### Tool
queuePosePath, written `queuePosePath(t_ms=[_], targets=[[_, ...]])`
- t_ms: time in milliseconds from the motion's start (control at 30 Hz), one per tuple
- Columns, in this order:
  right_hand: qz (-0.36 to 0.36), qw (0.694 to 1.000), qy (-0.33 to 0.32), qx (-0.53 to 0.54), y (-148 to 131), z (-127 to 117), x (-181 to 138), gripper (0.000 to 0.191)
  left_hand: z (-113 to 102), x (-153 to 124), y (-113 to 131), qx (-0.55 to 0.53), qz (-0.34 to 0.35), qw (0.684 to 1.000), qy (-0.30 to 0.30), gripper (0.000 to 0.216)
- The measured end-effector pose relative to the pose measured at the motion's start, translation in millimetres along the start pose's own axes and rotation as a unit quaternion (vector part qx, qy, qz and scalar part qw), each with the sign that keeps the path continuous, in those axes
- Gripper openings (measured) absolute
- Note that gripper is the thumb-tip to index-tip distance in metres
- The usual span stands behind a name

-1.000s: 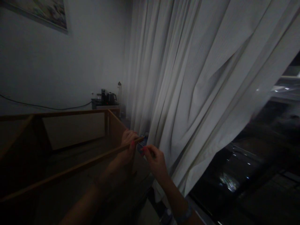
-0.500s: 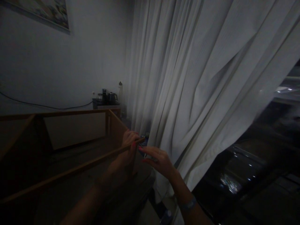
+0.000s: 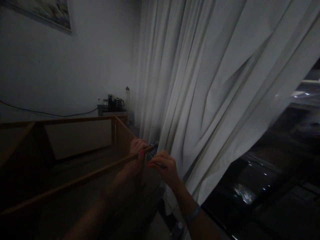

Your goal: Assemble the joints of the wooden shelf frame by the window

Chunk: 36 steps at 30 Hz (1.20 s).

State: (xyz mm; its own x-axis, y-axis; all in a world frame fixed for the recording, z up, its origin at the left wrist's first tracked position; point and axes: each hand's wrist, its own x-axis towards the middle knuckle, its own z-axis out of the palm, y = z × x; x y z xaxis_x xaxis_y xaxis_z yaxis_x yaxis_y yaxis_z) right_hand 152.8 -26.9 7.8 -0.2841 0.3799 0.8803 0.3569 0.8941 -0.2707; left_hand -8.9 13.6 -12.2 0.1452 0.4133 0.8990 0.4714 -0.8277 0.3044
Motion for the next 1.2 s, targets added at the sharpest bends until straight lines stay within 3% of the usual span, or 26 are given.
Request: queuePosePath(t_ms=[300,433,667,867,1033,1200], targets=[[0.157,0.981,0.114,0.008,-5.8,25.4,-10.1,0.05,-3.7,0.8,2.4,0.001,-0.005,1.0,-0.023,0.044],[0.253,0.955,0.151,0.043,-15.8,30.1,-6.9,0.051,-7.7,1.4,7.0,0.005,-0.017,1.0,-0.024,0.043],[0.282,0.942,0.138,0.116,-24.4,28.8,4.1,0.045,-10.9,1.8,9.9,0.006,-0.012,0.999,-0.029,0.041],[0.247,0.951,0.129,0.136,-12.2,24.1,-5.5,0.029,-6.4,2.4,6.2,0.006,-0.009,1.0,-0.017,0.039],[0.152,0.985,0.075,0.024,3.3,16.1,-18.1,0.023,-6.1,1.5,6.0,0.015,-0.011,1.0,-0.021,0.036],[0.036,0.994,-0.006,-0.099,10.3,0.4,-20.0,0.023,-3.7,0.0,3.5,0.007,-0.01,1.0,-0.023,0.038]])
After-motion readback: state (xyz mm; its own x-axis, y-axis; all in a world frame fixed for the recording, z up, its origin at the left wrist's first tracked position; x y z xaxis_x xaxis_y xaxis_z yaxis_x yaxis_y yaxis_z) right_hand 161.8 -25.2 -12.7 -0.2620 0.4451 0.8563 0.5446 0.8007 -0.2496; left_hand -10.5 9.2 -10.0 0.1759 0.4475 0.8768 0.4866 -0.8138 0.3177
